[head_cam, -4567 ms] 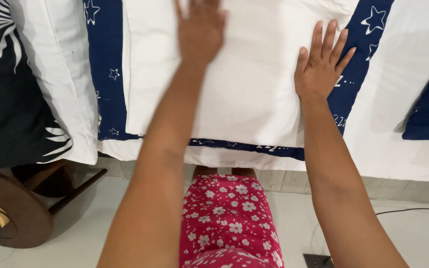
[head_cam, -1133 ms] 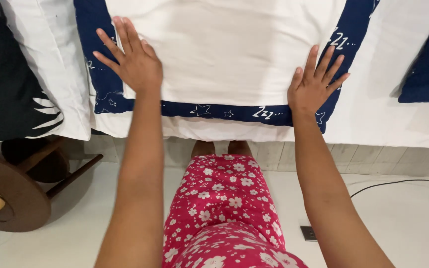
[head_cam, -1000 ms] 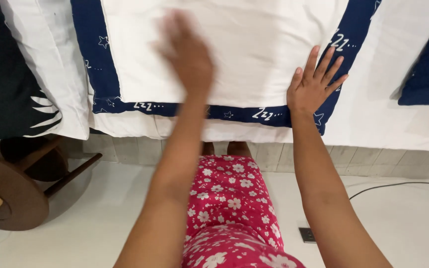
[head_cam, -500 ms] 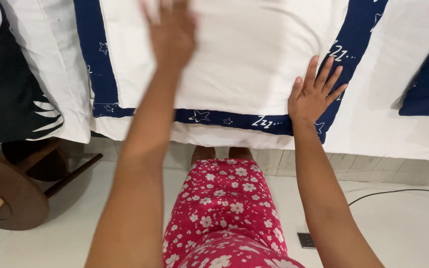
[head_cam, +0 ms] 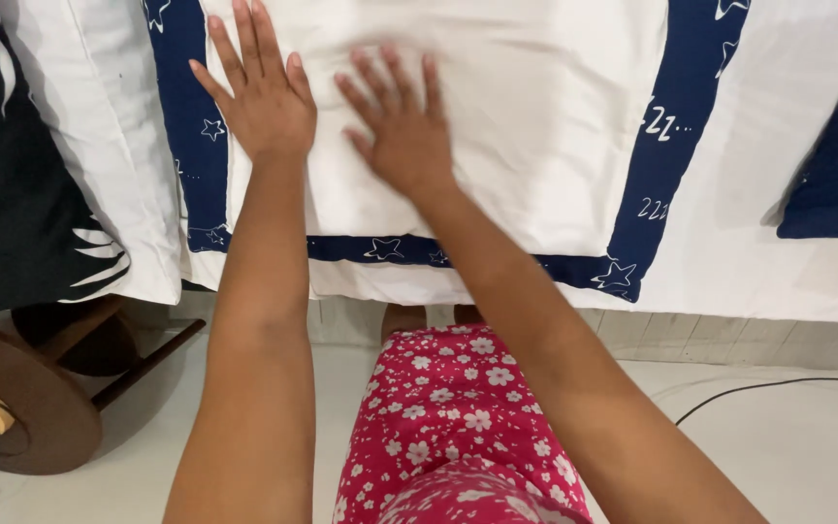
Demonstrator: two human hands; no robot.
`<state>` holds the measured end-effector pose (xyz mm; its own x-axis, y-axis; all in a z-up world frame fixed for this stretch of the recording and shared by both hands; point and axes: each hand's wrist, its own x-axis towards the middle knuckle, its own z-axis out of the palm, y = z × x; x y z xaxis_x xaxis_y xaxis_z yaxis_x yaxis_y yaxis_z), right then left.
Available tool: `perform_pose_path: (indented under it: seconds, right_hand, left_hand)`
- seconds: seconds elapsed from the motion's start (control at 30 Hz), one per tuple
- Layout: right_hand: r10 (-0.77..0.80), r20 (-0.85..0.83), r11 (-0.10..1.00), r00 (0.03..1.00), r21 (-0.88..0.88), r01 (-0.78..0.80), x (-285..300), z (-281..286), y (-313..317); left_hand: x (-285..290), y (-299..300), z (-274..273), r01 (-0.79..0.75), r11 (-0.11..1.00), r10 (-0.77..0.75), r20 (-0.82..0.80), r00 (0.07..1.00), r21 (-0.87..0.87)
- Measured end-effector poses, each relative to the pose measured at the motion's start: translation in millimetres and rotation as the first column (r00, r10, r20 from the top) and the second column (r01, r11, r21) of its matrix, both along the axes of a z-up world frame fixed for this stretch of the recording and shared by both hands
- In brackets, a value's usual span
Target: The person places a blue pillowcase on a bed, inserts a white pillow into it, and smooths the fabric. They then fold the pillowcase over the pillow and smooth it again.
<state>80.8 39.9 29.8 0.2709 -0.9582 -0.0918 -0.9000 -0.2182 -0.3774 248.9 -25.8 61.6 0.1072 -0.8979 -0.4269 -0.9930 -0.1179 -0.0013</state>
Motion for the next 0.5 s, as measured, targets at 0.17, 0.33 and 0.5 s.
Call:
perform_pose_path:
  seconds: [0.17,0.33,0.5]
  right_hand:
    - [-0.117,-0.066,0.990,0.991,0.070,0.121,-111,-20,-46]
    - [-0.435,-0.229,0.866,0.871,0.159,0.474,-213,13,-44]
    - [-0.456,-0.262,0.844,0.851,0.176,0.506,-214,9,-36]
  left_hand:
    - [3,4,-6,0.007,0.999,-0.007,0.009,1.000,-0.034]
    - [-19,-7,2,-0.026,0.999,0.025,-0.021,0.999,-0.033]
    - [-150,10,-29,0.063,0.982,-0.076,-0.064,0.995,-0.178]
